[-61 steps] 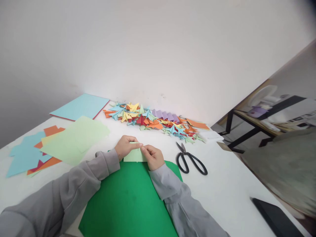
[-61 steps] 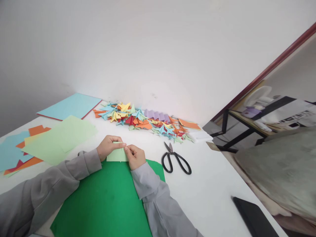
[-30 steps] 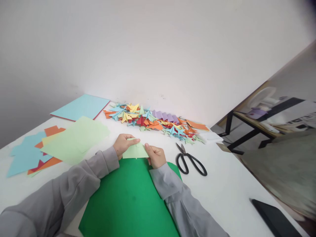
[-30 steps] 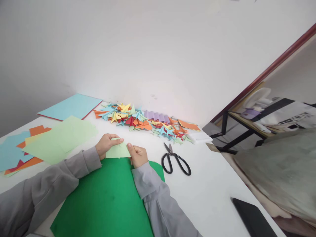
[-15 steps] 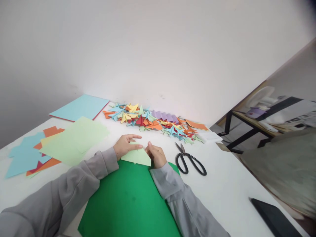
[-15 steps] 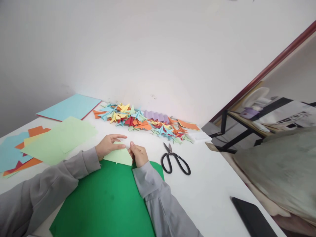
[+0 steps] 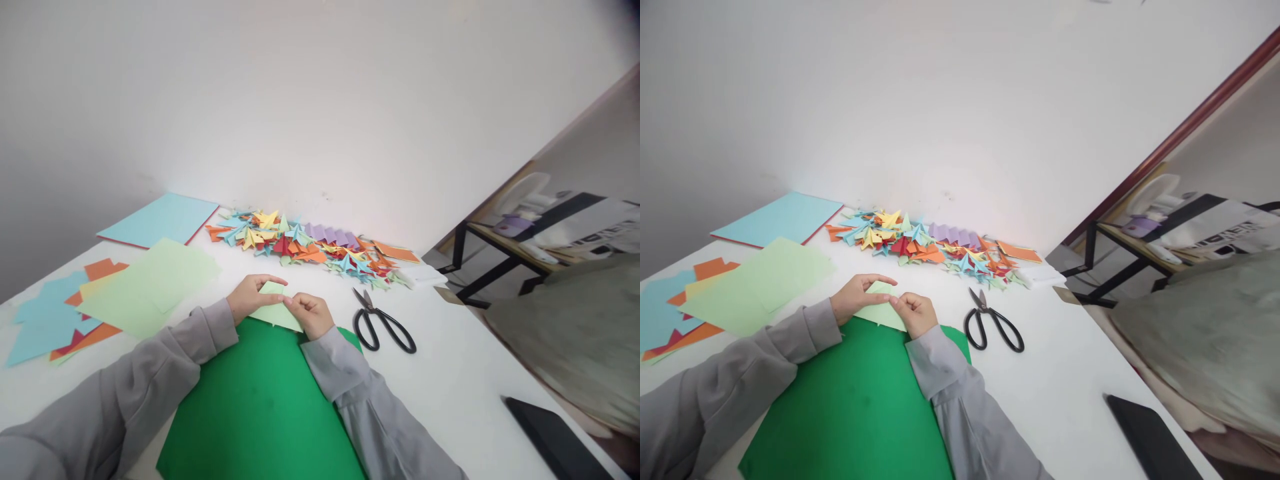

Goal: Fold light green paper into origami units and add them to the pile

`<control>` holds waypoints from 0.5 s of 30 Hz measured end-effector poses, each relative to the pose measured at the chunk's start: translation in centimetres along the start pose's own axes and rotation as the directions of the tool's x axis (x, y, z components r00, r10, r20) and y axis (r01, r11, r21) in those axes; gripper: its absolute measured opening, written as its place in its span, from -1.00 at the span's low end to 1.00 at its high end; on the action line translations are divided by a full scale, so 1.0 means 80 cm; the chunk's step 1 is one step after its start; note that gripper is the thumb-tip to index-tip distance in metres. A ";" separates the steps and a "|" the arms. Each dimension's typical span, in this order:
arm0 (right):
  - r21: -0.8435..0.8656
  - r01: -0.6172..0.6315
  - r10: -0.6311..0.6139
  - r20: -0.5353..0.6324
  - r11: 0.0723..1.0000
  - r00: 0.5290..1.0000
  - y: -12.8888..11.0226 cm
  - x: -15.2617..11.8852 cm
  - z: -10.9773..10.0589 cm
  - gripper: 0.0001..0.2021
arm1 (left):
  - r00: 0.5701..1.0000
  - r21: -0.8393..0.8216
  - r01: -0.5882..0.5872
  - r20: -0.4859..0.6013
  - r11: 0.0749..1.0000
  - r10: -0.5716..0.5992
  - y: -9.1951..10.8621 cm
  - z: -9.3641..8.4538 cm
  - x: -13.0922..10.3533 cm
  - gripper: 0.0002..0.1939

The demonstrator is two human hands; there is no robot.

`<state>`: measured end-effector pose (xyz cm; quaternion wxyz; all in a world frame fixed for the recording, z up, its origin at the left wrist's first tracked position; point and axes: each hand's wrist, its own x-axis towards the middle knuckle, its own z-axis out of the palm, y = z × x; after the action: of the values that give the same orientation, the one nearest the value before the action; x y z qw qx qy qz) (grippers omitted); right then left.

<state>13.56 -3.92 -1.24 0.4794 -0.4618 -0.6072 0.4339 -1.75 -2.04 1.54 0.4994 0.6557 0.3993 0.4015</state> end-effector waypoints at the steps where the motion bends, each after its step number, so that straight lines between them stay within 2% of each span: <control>1: 0.001 0.005 -0.005 -0.013 1.000 1.000 0.001 0.000 0.000 -0.61 | 1.000 0.005 -0.004 -0.003 1.000 0.004 0.000 0.000 0.000 -0.60; 6: -0.028 0.006 -0.007 -0.033 1.000 0.999 0.003 -0.001 0.002 -0.62 | 1.000 0.007 -0.020 -0.012 1.000 0.021 -0.002 0.001 0.001 -0.54; 12: -0.014 -0.025 0.023 -0.071 1.000 0.997 0.000 -0.001 0.002 -0.70 | 1.000 0.077 -0.008 0.007 0.997 0.008 0.003 0.004 -0.001 -0.59; 15: 0.012 -0.049 0.050 -0.131 0.999 0.990 -0.003 0.000 0.001 -0.69 | 0.999 0.002 0.045 -0.022 0.999 -0.045 0.005 0.008 -0.001 -0.63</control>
<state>13.49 -4.00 -1.04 0.5093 -0.5020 -0.5610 0.4170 -1.14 -2.40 1.84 0.5033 0.6424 0.4200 0.3970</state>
